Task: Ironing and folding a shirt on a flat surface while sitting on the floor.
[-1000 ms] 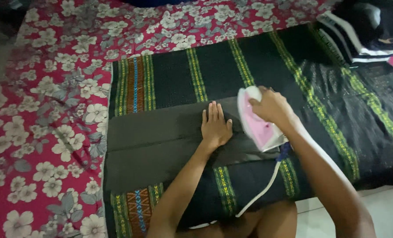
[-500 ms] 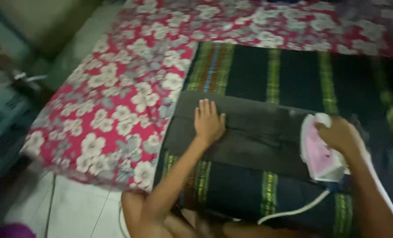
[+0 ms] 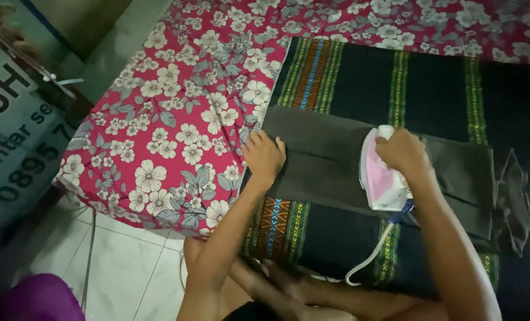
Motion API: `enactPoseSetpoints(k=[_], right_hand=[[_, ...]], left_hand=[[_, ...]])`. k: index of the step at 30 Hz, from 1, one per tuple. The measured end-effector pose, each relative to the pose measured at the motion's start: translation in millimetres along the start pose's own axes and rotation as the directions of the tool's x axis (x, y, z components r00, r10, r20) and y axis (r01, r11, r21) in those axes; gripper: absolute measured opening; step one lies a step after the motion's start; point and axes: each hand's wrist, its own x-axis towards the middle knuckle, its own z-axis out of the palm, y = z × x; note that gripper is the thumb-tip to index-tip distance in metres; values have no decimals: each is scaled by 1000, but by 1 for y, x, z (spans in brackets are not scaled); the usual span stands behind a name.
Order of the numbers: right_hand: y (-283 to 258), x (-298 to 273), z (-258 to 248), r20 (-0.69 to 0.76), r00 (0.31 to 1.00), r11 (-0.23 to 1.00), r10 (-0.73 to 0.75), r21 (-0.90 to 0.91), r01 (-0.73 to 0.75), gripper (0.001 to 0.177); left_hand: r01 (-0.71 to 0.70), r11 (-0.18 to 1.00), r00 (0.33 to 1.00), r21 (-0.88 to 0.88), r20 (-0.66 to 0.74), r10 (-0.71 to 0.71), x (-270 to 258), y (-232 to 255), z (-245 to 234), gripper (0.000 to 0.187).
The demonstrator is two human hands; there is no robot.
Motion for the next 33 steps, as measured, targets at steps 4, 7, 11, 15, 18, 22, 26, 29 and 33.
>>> enactPoseSetpoints(k=[4,7,11,15,18,22,26,29,33], right_hand=[[26,31,28,-29,999,994,-15,-112,11,55],[-1,-2,3,-4,1000,1000,-8,-21,8,49],[10,5,10,-52,997,998,-51,22,52,50],[16,12,18,-61,997,999,-39,-9,39,51],[13,13,15,-53,998,999,-36,-5,35,50],[17,9,12,-52,997,998,-62,24,63,52],[14,-29,-38,-54,998,989,-33,139,41,50],[24,-70,-78,-38,994,880,105,469,-76,49],[76,-96,-111,-153,987,887,49,461,27,43]], left_hand=[[102,994,994,40,22,-103,1,7,17,49],[174,984,984,-35,37,-172,7,4,28,46],[139,986,976,-95,181,-120,6,-6,63,39],[-9,990,981,-142,189,36,9,-11,49,33],[-37,990,984,-136,170,60,12,-7,41,30],[26,970,968,-240,250,36,27,11,14,40],[109,912,915,-397,399,64,52,44,-10,45],[108,861,900,-497,416,128,62,83,-14,47],[174,735,793,-655,536,290,70,172,-54,74]])
